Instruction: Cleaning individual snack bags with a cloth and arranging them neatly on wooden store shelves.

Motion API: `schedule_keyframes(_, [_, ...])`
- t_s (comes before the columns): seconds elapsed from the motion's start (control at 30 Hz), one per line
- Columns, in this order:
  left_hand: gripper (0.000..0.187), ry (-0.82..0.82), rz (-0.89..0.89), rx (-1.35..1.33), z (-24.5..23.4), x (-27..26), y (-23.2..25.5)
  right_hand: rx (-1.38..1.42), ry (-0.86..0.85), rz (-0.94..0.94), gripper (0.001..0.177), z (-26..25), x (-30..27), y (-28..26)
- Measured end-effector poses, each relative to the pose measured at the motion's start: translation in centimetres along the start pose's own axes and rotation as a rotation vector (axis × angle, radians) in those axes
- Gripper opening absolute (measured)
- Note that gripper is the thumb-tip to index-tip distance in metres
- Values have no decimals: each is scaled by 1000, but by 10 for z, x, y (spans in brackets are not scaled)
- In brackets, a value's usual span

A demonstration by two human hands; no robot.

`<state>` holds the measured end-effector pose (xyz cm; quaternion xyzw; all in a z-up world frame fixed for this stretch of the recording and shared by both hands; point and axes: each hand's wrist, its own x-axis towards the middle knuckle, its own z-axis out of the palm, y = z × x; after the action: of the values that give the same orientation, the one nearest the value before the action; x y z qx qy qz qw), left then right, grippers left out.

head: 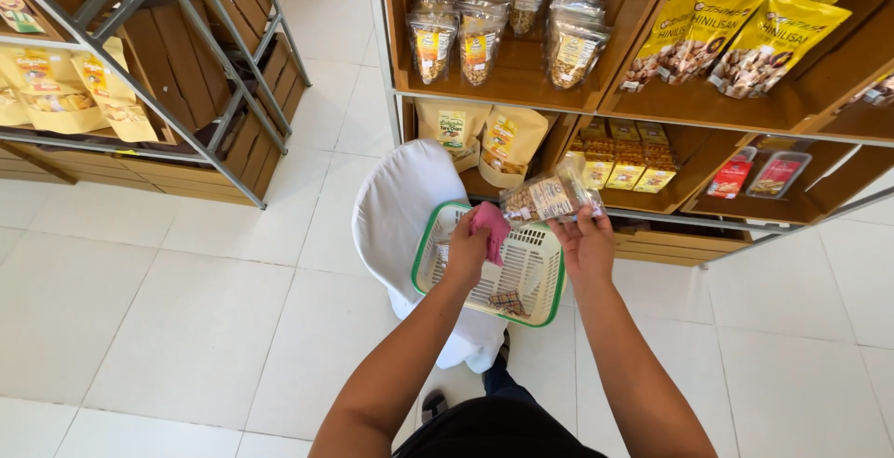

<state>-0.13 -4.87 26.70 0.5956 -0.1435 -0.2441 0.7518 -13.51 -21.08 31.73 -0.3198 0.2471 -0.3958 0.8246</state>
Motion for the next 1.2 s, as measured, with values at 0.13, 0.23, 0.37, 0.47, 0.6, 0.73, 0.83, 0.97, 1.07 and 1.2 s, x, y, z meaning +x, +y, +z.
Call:
schedule_keyframes(0.13, [44,-89,-195,-500,12,37,-24,-20,-72,-43,13,-7,45,14])
schedule_keyframes(0.23, [47,-137,-267,-499,21,54,-3,-219,13,22,14,-5,81,8])
schedule_keyframes(0.37, [45,-38,-237,-476,33,98,-6,-501,-69,-67,18,6,139,-5])
schedule_keyframes(0.47, [42,112,-95,-326,50,131,-1,-469,-129,-167,24,38,186,-16])
schedule_keyframes(0.6, [41,214,38,-207,74,170,22,-655,-186,-371,23,73,259,-24])
schedule_keyframes(0.73, [46,200,-173,27,105,225,40,-665,-215,-467,19,126,294,-27])
schedule_keyframes(0.83, [55,79,294,130,117,294,12,-984,-165,-719,15,158,318,-30])
schedule_keyframes(0.97, [61,-20,222,141,131,336,24,-1206,-225,-759,13,173,359,-26])
schedule_keyframes(1.07, [61,-20,181,170,140,347,49,-1252,-215,-704,12,184,381,-27])
schedule_keyframes(1.2, [60,30,328,223,141,378,28,-1250,-314,-841,9,202,408,-30])
